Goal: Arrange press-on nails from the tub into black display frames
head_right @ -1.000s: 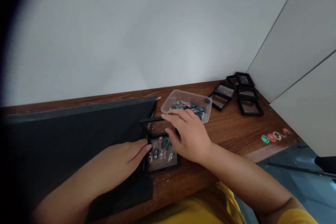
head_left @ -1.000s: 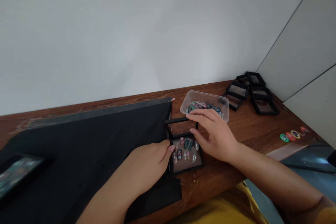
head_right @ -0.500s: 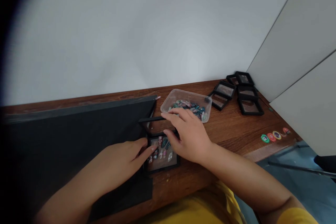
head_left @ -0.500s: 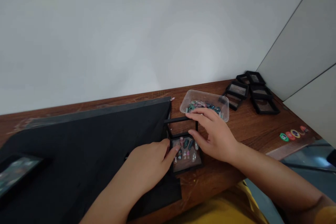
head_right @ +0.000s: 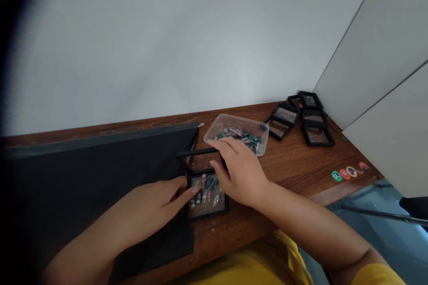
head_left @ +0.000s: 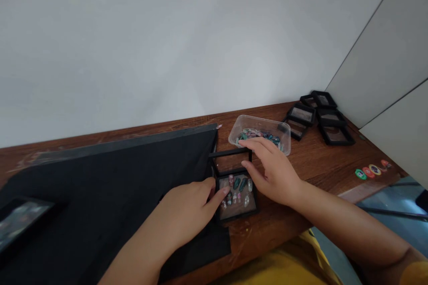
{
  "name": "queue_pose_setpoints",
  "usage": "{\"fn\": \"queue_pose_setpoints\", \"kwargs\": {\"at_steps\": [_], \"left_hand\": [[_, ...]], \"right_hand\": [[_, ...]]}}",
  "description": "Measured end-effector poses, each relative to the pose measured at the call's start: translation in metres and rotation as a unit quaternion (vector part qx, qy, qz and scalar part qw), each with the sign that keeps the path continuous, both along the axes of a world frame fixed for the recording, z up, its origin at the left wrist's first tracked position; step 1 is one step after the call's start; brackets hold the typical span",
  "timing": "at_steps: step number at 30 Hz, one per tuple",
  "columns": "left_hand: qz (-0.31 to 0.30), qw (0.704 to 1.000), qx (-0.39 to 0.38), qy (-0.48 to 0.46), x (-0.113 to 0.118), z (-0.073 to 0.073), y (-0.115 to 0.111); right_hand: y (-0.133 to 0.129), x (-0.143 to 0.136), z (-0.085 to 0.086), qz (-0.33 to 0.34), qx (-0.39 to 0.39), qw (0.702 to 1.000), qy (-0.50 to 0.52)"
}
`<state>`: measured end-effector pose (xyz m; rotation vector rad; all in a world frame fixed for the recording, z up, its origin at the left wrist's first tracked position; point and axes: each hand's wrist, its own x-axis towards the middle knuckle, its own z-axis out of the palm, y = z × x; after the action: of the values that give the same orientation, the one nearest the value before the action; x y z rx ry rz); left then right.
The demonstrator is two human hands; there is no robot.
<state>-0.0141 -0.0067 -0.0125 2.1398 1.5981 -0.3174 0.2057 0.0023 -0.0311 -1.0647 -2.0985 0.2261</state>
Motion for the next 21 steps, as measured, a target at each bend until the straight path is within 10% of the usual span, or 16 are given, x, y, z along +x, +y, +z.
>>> {"fn": "queue_pose_setpoints", "kwargs": {"at_steps": [21], "left_hand": [[-0.027,0.998,-0.034,-0.055,-0.017,0.002,0.001]], "right_hand": [[0.003,0.006,0.007,0.069,-0.003,0.996,0.055]]}}
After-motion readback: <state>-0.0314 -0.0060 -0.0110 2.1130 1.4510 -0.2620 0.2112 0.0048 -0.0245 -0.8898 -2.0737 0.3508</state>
